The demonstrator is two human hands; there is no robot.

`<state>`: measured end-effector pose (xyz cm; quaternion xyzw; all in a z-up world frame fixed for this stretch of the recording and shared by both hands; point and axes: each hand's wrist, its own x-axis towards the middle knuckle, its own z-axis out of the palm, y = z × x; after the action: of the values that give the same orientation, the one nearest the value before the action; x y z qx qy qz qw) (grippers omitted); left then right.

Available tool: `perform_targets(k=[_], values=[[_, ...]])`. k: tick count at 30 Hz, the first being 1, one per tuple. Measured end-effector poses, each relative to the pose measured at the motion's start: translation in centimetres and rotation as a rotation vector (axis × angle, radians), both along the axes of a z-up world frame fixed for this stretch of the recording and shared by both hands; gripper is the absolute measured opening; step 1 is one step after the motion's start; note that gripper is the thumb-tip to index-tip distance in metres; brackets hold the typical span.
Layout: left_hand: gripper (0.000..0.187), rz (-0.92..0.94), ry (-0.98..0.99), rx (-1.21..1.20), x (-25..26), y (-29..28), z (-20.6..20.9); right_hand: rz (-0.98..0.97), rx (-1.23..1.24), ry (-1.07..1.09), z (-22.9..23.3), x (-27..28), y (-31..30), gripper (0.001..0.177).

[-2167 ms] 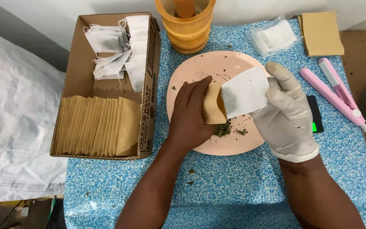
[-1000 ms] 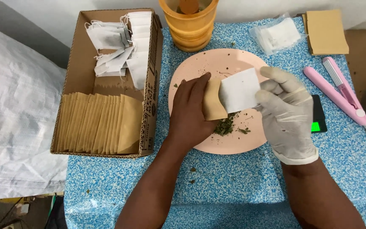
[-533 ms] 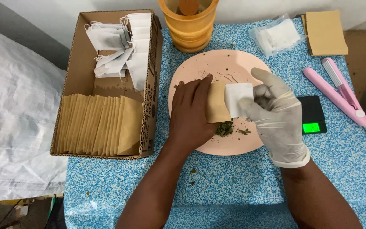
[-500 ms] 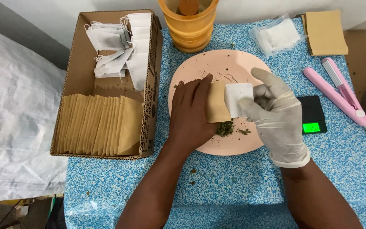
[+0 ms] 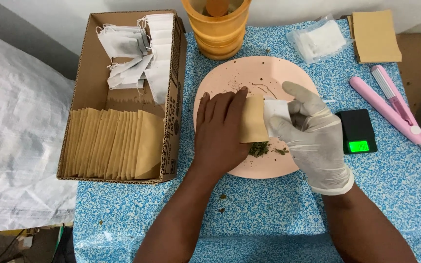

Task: Manually filling small paper pouches with dried herbs and sealing them with a heat sealer.

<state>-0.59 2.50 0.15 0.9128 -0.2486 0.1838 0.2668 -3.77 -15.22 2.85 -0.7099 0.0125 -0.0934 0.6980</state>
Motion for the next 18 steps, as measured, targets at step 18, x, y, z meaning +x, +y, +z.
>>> perform_targets(k=[18], values=[[0.088, -0.007, 0.018, 0.035, -0.1, 0.0, 0.2, -0.049, -0.035, 0.092, 0.8, 0.3, -0.1, 0.055]])
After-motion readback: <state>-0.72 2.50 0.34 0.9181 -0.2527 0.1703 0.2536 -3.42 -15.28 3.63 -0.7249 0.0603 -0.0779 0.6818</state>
